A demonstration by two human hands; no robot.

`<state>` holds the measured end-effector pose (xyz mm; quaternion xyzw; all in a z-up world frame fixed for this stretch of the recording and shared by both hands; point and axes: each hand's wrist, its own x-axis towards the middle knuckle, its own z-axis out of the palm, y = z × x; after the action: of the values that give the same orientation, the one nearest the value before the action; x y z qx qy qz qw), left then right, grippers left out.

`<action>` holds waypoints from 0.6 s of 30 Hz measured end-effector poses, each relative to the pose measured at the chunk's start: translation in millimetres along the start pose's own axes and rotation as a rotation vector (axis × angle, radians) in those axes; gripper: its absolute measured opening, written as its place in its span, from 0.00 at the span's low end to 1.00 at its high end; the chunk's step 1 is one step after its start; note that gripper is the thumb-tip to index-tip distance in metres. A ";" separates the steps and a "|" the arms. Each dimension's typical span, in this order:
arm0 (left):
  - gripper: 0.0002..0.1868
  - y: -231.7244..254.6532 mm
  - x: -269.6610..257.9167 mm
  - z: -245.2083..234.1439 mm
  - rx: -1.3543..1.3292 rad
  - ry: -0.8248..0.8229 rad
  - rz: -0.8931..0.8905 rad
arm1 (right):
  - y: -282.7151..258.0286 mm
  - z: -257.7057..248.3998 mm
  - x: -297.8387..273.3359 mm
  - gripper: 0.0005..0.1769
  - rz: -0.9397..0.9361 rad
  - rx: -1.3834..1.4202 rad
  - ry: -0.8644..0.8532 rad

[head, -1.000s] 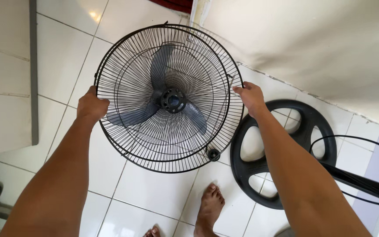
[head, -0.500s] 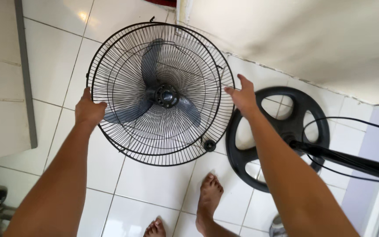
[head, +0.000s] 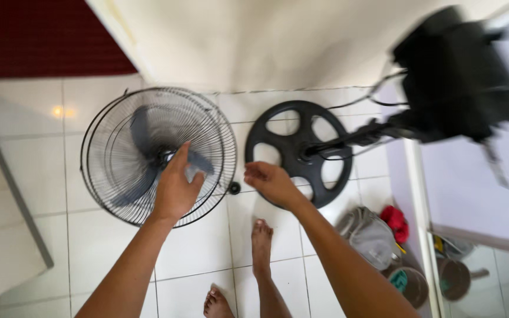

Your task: The person wipes the fan blades with a red cloth, then uses pliers and a screwdriver to loosen and remove the fan blade hub. They detach the front grille and remove the motor housing from the stand, leaving the components separated.

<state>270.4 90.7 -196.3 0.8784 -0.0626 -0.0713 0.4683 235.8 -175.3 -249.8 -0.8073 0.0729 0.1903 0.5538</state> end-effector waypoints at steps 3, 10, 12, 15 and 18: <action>0.37 92.2 -8.6 4.0 -0.010 -0.045 0.123 | -34.8 -26.4 -73.4 0.25 -0.003 0.075 0.011; 0.25 231.7 -16.6 39.5 -0.050 -0.161 0.396 | -105.0 -134.5 -212.3 0.22 -0.016 -0.030 0.128; 0.20 258.9 -10.6 58.1 -0.008 -0.153 0.424 | -123.5 -177.0 -235.9 0.19 0.032 -0.096 0.291; 0.16 297.8 1.2 89.0 0.007 -0.095 0.438 | -147.7 -237.0 -262.7 0.14 -0.001 -0.139 0.563; 0.16 334.7 23.6 118.6 0.038 0.005 0.438 | -173.4 -293.9 -261.6 0.10 -0.175 -0.324 0.733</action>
<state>257.2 -195.3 15.1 0.8527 -0.2522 0.0357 0.4560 119.4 -405.4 94.2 -0.9016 0.1654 -0.1491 0.3708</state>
